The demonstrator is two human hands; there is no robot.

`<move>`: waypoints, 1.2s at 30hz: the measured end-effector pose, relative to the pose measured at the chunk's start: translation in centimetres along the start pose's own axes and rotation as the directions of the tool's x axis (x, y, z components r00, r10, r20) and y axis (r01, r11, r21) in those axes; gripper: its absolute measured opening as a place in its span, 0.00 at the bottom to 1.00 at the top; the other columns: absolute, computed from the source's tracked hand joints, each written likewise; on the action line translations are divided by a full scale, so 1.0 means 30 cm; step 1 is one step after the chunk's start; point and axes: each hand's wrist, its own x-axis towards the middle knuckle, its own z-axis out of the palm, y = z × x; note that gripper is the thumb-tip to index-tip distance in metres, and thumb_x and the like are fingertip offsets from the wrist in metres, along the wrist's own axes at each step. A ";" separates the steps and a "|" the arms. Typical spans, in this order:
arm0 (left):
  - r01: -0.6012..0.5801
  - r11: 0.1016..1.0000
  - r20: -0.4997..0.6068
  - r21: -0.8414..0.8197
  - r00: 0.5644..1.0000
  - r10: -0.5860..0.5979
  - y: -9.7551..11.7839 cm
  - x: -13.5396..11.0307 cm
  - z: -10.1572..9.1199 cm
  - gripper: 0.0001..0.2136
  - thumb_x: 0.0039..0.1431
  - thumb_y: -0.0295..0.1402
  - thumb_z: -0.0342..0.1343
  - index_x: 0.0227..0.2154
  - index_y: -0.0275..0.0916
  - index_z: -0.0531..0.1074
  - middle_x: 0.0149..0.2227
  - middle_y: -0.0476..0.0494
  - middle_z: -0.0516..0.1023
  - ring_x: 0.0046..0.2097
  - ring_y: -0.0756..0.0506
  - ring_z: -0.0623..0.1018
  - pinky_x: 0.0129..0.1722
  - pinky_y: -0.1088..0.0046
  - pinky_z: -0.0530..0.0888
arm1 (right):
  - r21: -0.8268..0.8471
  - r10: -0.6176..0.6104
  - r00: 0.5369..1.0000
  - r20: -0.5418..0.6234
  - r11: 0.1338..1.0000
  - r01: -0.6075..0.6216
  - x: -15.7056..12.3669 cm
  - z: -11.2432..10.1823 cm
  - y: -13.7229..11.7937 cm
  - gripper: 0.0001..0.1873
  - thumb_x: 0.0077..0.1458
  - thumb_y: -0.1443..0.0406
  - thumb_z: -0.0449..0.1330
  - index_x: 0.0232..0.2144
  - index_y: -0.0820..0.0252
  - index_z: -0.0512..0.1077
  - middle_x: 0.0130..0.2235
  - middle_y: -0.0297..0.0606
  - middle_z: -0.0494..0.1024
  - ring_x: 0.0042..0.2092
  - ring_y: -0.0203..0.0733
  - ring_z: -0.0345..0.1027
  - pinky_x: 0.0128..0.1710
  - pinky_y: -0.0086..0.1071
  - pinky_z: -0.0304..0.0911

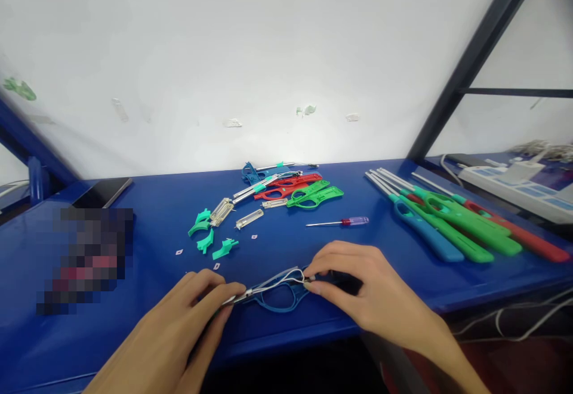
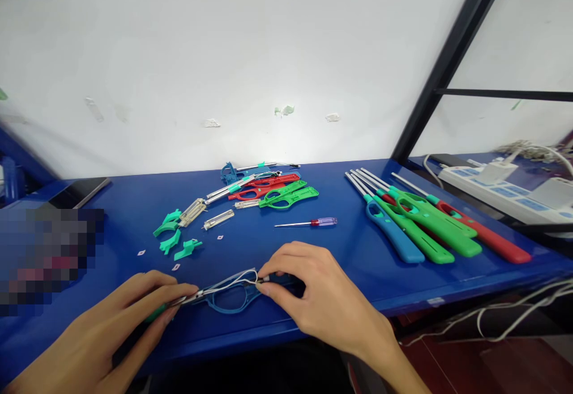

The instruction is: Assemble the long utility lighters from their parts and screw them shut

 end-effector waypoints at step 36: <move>0.038 0.996 0.047 -0.086 0.998 -0.034 0.014 0.009 -0.018 0.17 0.79 0.41 0.45 0.62 0.56 0.73 0.51 0.49 0.79 0.49 0.47 0.83 0.45 0.78 0.82 | 0.003 -0.063 0.995 0.074 0.998 0.063 -0.016 -0.010 0.030 0.11 0.72 0.68 0.62 0.47 0.53 0.85 0.44 0.34 0.84 0.45 0.37 0.78 0.49 0.25 0.69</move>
